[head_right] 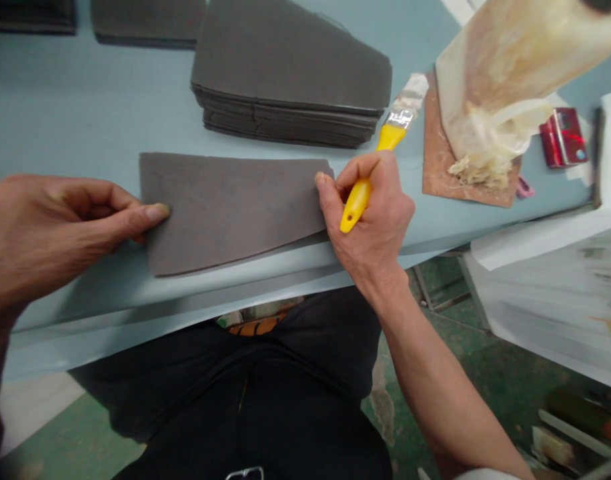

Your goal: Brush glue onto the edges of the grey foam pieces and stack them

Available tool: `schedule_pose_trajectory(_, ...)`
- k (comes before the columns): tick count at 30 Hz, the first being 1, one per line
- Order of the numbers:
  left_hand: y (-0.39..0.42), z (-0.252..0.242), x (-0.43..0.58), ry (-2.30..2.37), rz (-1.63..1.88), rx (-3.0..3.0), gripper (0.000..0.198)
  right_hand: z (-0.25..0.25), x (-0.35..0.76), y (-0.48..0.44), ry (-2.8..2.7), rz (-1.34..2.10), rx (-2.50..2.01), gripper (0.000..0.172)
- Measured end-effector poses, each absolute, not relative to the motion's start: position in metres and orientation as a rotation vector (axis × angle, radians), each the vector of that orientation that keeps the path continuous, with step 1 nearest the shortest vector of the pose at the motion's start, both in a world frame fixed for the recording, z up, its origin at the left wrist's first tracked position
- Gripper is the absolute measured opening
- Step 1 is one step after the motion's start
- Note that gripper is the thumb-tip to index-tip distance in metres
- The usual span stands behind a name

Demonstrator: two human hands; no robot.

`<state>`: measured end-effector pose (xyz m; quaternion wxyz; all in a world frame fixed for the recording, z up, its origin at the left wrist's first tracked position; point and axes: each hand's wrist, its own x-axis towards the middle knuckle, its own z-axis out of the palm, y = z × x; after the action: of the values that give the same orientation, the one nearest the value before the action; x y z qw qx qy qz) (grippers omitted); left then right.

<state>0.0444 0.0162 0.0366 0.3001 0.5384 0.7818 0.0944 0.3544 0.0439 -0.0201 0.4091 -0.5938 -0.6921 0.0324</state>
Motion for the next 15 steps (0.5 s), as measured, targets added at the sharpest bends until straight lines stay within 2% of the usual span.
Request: schedule_pose_trajectory(15, 0.0157, 0.0304, 0.0388, 2.12, 0.26, 1.443, 0.056, -0.0174, 0.3539, 0.0448, -1.763, 0.097, -1.489, 0.024)
